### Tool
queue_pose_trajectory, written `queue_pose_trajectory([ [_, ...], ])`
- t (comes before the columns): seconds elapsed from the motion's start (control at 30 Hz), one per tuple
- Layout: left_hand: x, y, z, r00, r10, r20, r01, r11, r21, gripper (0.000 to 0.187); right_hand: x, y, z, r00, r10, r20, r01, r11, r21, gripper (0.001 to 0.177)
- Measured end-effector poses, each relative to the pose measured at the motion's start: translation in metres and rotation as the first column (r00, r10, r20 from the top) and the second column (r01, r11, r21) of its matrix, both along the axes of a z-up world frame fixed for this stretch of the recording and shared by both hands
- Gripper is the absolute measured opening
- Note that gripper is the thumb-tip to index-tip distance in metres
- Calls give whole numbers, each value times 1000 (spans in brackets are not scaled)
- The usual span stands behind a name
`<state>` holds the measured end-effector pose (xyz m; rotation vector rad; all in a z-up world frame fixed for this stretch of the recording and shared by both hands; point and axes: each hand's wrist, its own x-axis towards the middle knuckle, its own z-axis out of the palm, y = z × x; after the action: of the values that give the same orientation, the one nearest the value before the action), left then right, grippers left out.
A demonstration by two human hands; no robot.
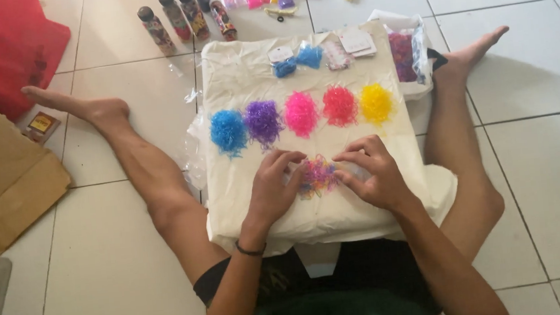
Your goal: Sorting small multi-colored rubber bands into organized piles by color on a white cloth surface.
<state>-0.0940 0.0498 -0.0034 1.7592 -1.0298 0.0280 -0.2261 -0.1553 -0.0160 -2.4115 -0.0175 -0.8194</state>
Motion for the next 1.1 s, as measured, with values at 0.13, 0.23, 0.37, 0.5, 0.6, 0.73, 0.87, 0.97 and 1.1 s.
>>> queue_pose_trajectory([
  [0.13,-4,1,-3,1000,10,24,-10,1000,16,18,3,11,5,996,89,8,-87,987,-133,32],
  [0.23,0,2,0,999,-1,52,1,1000,3,19,9,9,6,994,105,10,-101,971,-216,36],
  [0.37,0,5,5,999,-41,-18,41,999,2,17,9,5,0,996,79,28,-74,984,-163,21],
  [0.5,-4,7,8,998,-50,-49,50,999,12,17,3,4,5,997,77,26,-76,996,-51,14],
  [0.6,-3,6,5,999,-43,-24,43,999,2,15,3,6,8,996,82,26,-81,996,-30,16],
  [0.73,-6,13,7,998,-43,37,44,999,-17,15,2,9,5,996,58,70,-58,998,-7,19],
  [0.87,-12,4,18,998,-21,56,13,990,143,14,-2,-1,6,997,18,78,-20,1000,19,21],
  [0.97,-15,5,12,987,-5,163,-46,951,306,12,-1,4,2,997,23,77,-26,999,36,21],
  [1.1,-15,-2,5,975,-15,220,-84,899,430,8,-4,4,-2,997,-13,72,9,998,59,20],
])
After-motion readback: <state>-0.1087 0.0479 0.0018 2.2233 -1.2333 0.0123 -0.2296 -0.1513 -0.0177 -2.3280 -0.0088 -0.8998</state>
